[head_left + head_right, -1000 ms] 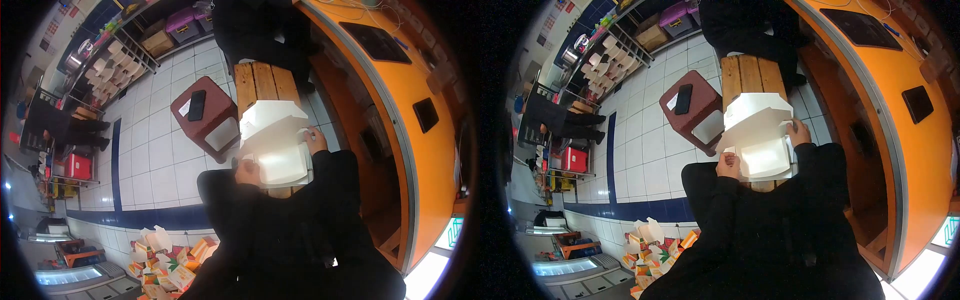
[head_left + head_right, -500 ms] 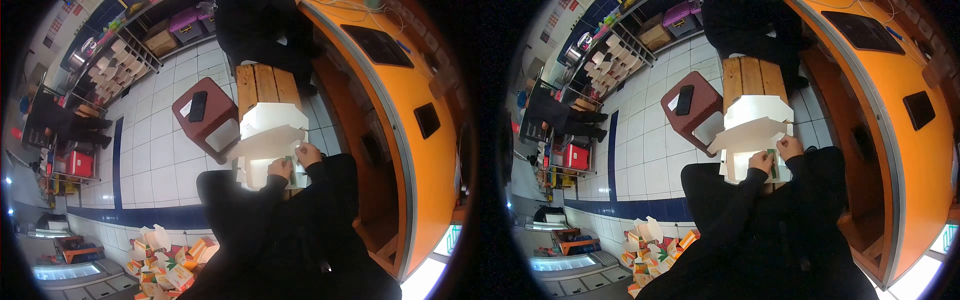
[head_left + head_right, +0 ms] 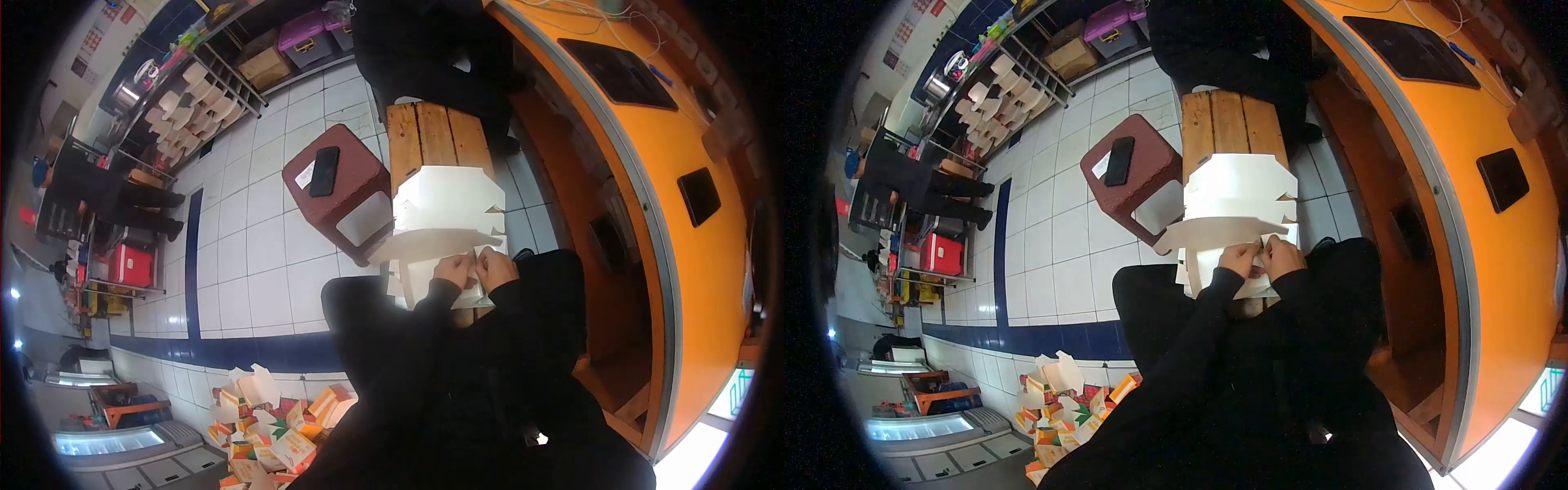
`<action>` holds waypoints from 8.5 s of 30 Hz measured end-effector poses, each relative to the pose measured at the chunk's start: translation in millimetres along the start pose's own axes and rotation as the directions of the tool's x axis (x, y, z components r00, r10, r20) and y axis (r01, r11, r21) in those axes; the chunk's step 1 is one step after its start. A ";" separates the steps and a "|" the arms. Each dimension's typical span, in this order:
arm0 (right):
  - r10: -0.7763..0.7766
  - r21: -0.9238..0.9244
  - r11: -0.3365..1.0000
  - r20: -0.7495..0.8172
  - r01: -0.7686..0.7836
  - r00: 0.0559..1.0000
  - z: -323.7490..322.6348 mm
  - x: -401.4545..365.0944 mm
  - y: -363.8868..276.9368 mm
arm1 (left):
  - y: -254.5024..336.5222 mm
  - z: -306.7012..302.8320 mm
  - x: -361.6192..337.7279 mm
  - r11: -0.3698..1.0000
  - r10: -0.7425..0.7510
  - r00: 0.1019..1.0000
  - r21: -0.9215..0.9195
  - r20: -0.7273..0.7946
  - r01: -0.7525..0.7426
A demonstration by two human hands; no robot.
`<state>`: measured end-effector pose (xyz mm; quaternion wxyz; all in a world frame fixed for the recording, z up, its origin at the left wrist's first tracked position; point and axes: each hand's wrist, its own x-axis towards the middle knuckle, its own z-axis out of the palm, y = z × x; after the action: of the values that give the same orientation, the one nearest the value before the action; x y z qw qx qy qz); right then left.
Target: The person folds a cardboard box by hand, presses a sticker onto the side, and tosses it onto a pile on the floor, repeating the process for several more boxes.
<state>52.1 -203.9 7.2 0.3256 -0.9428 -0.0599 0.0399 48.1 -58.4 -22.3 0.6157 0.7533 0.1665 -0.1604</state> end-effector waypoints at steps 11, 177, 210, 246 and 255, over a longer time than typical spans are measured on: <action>-0.255 -0.273 0.895 0.341 0.354 0.905 -25.9 -58.5 -13.9 | -1.4 -112.9 -147.1 0.544 0.428 0.903 0.785 0.044 -0.296; -0.251 -0.034 0.966 -0.362 0.256 0.898 18.3 -78.9 -84.1 | -28.6 -66.1 -36.3 0.810 0.011 0.998 -0.584 -0.060 -0.044; 0.000 0.215 0.977 0.012 -0.003 1.000 76.6 -49.4 -62.4 | -41.3 -65.0 -58.8 0.962 0.141 0.928 -0.174 -0.345 -0.211; 0.156 0.384 0.914 -0.036 -0.130 0.987 6.9 8.5 28.0 | 5.9 21.4 -46.6 0.875 0.253 0.956 0.456 -0.146 -0.162; 0.142 0.296 0.951 -0.171 -0.087 0.975 20.5 6.6 -2.2 | -7.6 15.0 -22.6 0.938 0.231 0.924 0.322 -0.303 -0.129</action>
<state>56.1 -188.8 -7.7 0.4600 -0.8870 0.0327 -0.0231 23.9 -73.0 -21.7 0.4705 0.8654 0.1725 0.0055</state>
